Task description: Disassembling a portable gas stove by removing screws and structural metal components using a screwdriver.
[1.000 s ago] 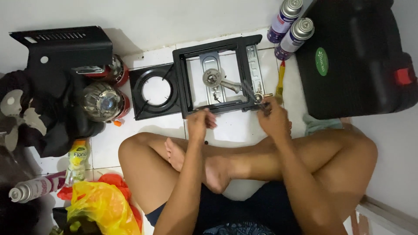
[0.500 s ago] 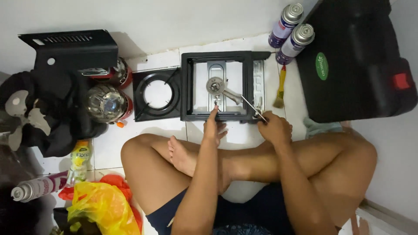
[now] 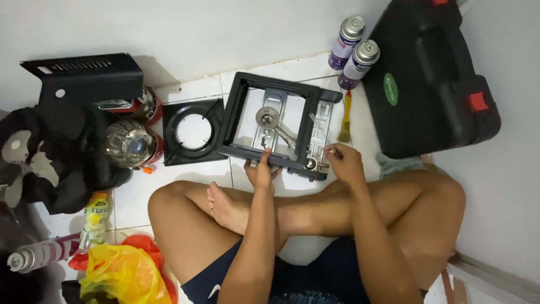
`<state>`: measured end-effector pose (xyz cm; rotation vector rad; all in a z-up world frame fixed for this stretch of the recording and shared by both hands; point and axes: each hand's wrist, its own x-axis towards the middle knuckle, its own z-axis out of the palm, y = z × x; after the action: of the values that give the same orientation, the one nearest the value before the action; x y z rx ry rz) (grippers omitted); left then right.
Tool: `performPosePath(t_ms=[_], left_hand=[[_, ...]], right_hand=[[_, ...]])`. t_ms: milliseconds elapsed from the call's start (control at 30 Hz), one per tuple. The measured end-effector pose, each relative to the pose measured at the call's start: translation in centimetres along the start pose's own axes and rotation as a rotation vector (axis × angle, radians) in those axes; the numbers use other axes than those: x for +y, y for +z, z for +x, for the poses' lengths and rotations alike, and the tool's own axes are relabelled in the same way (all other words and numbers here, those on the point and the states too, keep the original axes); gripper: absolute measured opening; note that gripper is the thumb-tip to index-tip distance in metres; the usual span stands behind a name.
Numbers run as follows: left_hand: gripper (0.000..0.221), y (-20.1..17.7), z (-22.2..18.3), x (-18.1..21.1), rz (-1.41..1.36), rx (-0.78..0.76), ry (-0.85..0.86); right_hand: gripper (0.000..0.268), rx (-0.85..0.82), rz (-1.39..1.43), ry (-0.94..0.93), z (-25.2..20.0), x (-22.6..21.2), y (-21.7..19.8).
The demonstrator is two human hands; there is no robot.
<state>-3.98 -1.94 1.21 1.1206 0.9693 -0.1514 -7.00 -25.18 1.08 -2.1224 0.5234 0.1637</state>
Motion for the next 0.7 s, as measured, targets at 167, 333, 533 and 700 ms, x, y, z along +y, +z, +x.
performPosePath(t_ms=[167,333,533,700], left_hand=[[0.113,-0.7,-0.1,-0.1,-0.041,0.029,0.056],[0.092,-0.8,0.2,0.5,-0.13,-0.012,0.146],[0.046,-0.3,4.5,-0.6,-0.379,-0.304,0.24],[0.093,0.2,5.5,-0.4,-0.38,-0.344,-0.008]], right_hand=[[0.018,0.202,0.199,0.024,1.9,1.3,-0.1],[0.023,0.267,0.369,0.13,2.0,-0.1,-0.5],[0.046,0.261,0.805,0.105,-0.7,-4.8,-3.2],[0.044,0.032,1.306,-0.02,0.6,1.4,-0.7]])
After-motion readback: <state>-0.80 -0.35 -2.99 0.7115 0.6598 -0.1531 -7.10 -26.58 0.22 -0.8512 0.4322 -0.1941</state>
